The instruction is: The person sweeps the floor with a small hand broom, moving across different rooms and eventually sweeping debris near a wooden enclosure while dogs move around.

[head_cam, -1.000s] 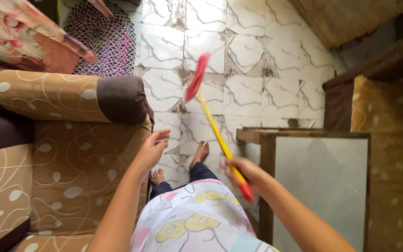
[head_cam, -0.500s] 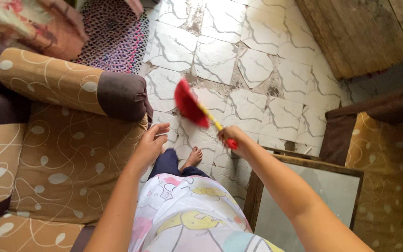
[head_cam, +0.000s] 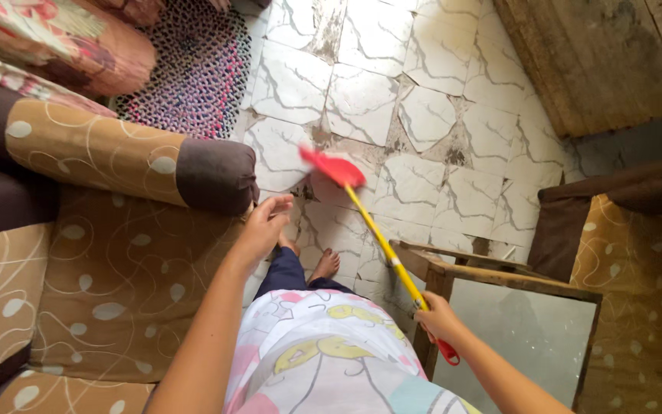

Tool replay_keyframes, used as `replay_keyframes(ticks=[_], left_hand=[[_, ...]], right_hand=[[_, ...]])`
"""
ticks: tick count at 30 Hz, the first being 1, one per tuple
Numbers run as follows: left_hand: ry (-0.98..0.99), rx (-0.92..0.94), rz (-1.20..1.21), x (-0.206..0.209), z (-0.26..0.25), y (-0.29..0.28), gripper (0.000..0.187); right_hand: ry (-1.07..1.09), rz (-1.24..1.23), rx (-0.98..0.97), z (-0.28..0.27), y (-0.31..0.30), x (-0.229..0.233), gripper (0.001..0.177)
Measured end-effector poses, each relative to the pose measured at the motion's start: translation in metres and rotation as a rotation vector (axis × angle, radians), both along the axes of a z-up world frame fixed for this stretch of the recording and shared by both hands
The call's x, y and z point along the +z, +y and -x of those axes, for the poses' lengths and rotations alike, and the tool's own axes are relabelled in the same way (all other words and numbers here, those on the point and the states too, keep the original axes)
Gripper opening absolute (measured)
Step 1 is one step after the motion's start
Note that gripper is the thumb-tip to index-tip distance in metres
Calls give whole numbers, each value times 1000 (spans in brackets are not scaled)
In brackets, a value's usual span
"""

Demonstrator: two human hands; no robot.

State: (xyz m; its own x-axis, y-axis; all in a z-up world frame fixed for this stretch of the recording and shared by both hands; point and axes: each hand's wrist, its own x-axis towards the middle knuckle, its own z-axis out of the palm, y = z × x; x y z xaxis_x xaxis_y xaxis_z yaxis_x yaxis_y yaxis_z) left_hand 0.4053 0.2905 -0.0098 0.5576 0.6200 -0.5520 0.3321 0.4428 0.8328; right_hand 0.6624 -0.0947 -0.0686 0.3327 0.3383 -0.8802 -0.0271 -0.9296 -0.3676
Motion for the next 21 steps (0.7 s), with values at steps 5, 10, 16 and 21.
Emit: replay_keyframes(ticks=[5, 10, 16, 21], left_hand=[[25, -40, -38, 24, -11, 47, 45], [15, -56, -12, 31, -15, 77, 47], [16, -152, -6, 13, -31, 87, 46], [-26, -194, 10, -3, -51, 99, 47]], right_hand=[[-493, -1, 373, 18, 46, -67, 38], [-458, -22, 223, 14, 136, -91, 39], [-450, -120, 44, 26, 108, 13, 63], [207, 134, -261, 5, 65, 139, 54]])
